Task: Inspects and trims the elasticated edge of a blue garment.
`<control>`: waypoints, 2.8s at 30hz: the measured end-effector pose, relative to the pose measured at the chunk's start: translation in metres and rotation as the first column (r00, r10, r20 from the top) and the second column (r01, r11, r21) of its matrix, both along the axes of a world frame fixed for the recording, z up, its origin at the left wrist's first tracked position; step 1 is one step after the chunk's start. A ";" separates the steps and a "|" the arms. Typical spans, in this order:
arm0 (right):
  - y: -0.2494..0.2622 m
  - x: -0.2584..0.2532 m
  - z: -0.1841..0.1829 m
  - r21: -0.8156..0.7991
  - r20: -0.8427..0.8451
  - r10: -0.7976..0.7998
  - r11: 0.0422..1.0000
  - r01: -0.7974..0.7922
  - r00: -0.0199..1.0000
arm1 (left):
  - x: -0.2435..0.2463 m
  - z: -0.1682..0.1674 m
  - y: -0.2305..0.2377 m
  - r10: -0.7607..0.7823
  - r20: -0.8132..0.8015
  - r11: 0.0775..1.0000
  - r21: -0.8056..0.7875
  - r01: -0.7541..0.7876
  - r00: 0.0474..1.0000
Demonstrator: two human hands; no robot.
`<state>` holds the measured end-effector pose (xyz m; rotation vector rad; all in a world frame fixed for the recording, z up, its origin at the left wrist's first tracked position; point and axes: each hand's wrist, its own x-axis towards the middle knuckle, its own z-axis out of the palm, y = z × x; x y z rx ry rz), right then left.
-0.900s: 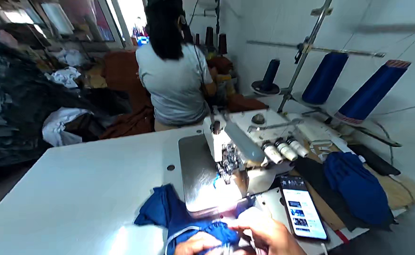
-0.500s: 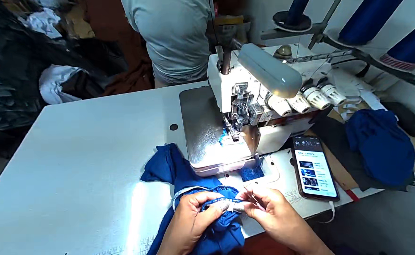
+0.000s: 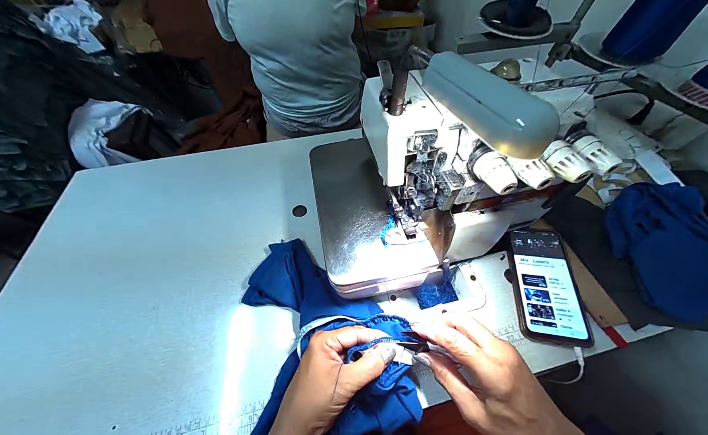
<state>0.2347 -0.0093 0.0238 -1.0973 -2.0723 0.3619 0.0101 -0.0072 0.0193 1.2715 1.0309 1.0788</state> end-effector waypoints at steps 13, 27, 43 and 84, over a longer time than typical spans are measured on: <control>0.000 -0.005 -0.002 0.003 -0.054 0.050 0.999 -0.050 0.997 | 0.000 -0.002 -0.001 -0.010 -0.028 0.999 0.045 0.011 1.000; -0.003 -0.002 0.010 0.010 -0.035 0.090 0.996 -0.089 0.995 | -0.001 0.005 0.000 -0.028 -0.049 0.999 -0.038 0.026 0.998; 0.002 -0.003 0.003 0.085 0.052 0.124 0.988 -0.128 0.991 | -0.002 0.001 0.001 -0.056 -0.067 0.998 0.022 0.057 0.996; 0.019 -0.009 0.007 -0.402 -0.348 0.188 0.855 -0.327 0.918 | -0.004 0.014 -0.001 0.114 -0.300 0.964 0.264 -0.033 0.947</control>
